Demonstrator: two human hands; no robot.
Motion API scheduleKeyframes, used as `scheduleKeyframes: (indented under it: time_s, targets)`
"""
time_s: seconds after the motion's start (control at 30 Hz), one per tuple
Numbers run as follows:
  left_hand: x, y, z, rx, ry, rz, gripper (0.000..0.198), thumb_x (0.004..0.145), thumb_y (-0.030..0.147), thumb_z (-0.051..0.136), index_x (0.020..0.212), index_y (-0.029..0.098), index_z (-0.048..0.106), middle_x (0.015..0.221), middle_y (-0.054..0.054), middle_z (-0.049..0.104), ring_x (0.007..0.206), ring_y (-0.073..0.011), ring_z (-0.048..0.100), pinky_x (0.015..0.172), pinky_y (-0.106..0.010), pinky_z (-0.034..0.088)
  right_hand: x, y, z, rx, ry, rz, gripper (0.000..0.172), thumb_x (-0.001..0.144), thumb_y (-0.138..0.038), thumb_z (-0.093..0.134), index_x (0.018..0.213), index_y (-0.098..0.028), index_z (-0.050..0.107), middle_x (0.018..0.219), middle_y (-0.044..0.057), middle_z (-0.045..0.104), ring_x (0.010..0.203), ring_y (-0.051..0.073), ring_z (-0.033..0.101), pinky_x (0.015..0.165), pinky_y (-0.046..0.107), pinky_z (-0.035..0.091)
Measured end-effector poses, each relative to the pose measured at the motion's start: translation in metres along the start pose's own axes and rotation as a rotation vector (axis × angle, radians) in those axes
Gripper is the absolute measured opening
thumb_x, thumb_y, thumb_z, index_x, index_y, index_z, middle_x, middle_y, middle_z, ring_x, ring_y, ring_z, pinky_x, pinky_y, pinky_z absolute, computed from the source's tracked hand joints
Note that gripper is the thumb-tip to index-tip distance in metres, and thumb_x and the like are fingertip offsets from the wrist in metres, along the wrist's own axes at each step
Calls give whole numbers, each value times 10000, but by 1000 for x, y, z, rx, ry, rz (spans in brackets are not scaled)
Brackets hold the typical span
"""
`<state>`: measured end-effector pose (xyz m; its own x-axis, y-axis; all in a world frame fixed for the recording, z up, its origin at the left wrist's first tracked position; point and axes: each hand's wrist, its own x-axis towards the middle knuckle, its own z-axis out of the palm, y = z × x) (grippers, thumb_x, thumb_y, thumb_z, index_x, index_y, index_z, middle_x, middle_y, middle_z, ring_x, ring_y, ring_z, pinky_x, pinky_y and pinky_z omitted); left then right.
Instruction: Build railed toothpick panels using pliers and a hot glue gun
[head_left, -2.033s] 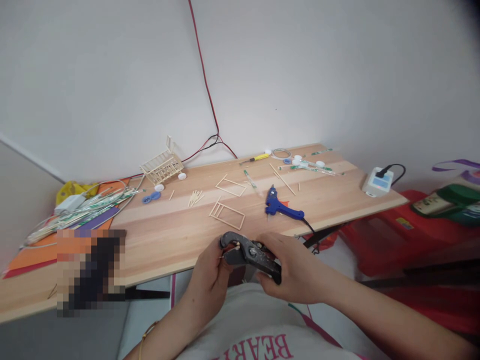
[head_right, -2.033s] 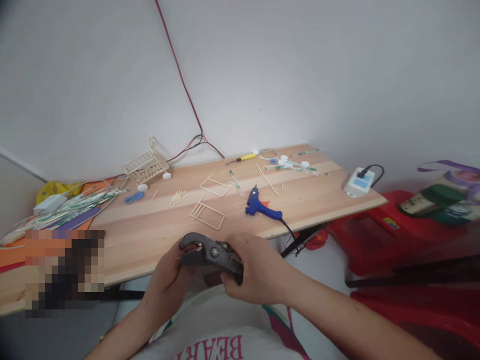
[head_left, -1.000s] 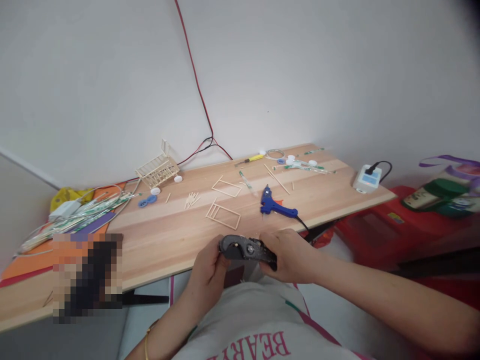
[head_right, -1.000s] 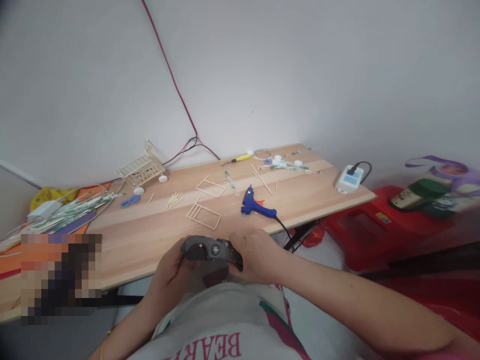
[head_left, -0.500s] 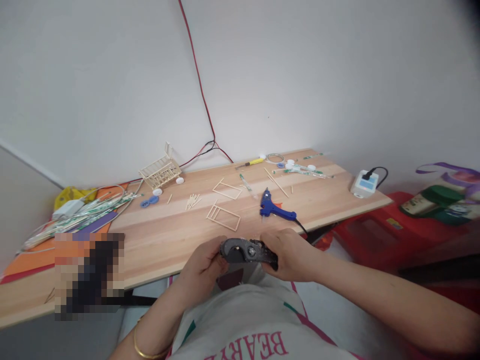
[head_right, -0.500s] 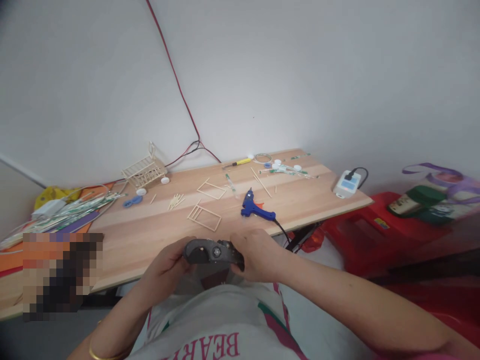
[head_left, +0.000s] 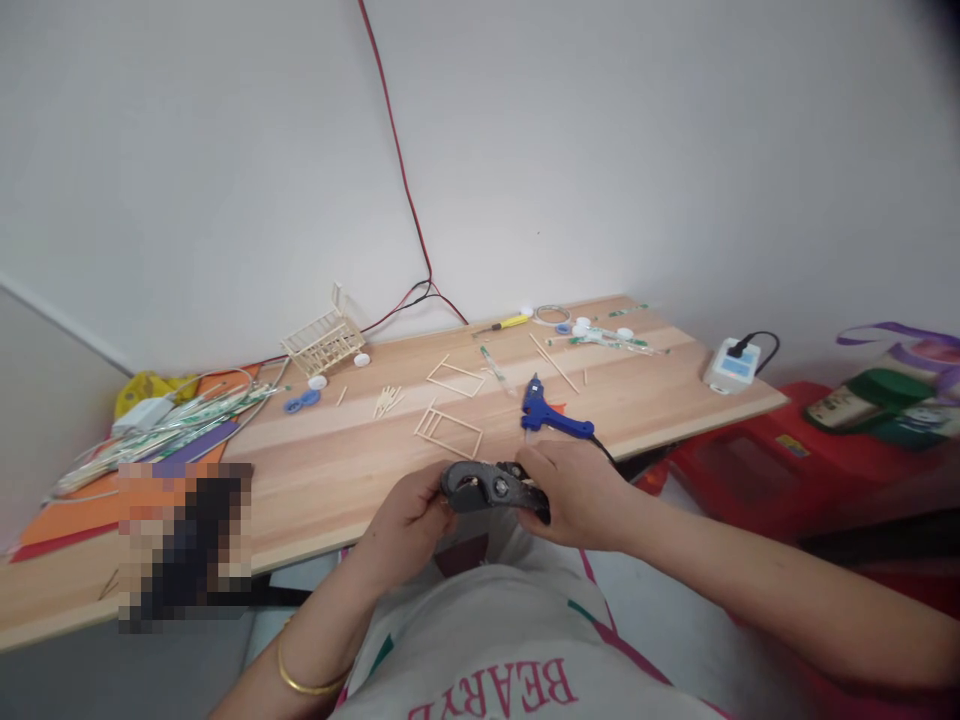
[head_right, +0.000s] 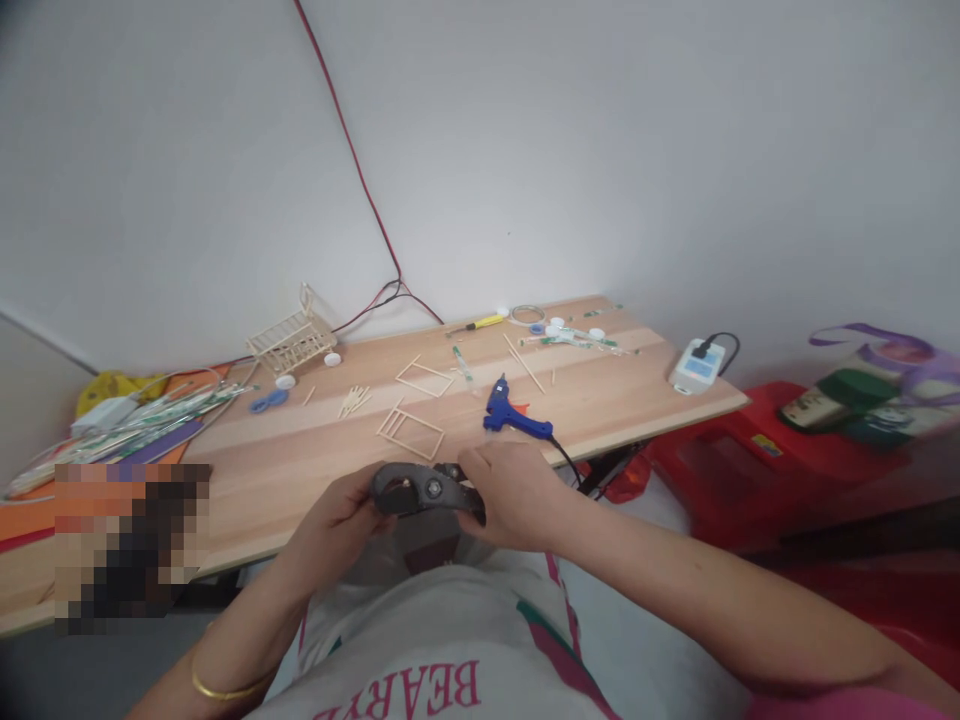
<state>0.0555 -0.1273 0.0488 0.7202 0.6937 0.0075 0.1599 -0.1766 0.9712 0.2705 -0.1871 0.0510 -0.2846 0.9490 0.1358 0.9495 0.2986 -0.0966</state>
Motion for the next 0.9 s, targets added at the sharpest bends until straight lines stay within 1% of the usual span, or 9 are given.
scheduleKeyframes:
  time_s: [0.13,0.33,0.53,0.6,0.7,0.77,0.8,0.83,0.9]
  targets:
    - [1,0,-1,56,-17,8,182,775,108,410,851,162,566,626,33,480,565,-107,402,536,-219,336,-1,2,1,-41,2,-30,262,732,-417,558,811,-168,558,782,89,641,766,243,582,640,306,330]
    - [1,-2,-3,103,-36,11,191,799,117,395,873,158,566,638,30,483,576,-111,410,543,-226,334,-2,7,6,-27,-30,-54,235,723,-389,562,782,-162,569,735,87,654,691,221,591,588,285,301]
    - [0,-1,-7,131,-130,13,139,789,91,435,764,157,555,658,26,484,623,-108,416,573,-228,326,-9,9,11,71,-15,-142,165,695,-327,585,730,-169,556,668,60,629,639,198,574,567,281,310]
    - [0,0,-9,104,-171,-14,124,828,149,463,764,150,569,640,28,467,603,-102,399,552,-225,312,-10,14,7,123,-16,-123,147,690,-306,588,728,-171,545,679,56,625,638,188,569,565,271,326]
    - [-2,-3,-10,-76,-197,-119,215,885,299,486,796,136,593,584,41,427,523,-82,369,486,-211,290,-6,40,-4,258,34,68,165,758,-348,541,754,-184,523,654,21,596,586,154,543,541,246,342]
    - [-3,-5,-8,-282,-131,-184,225,879,332,518,820,130,598,580,43,440,472,-62,346,446,-200,290,0,70,-10,279,88,274,290,809,-480,502,769,-193,509,641,9,575,568,148,528,531,246,348]
    - [-3,-6,-6,-390,-84,-202,210,872,326,537,845,128,602,596,36,466,456,-53,337,431,-195,299,3,88,-11,237,82,386,387,801,-580,496,776,-194,507,662,21,585,589,162,538,534,255,352]
    - [-3,-6,-3,-491,-44,-213,190,865,311,553,884,129,606,625,23,503,447,-47,336,422,-193,315,6,107,-11,156,50,518,495,747,-685,506,783,-191,509,670,39,592,599,183,542,531,272,352]
    - [-3,-5,1,-652,-2,-214,169,860,267,568,967,142,607,695,-4,566,448,-43,358,433,-204,375,11,140,-8,10,-72,716,668,645,-818,494,839,-180,527,754,96,628,665,236,565,557,311,374]
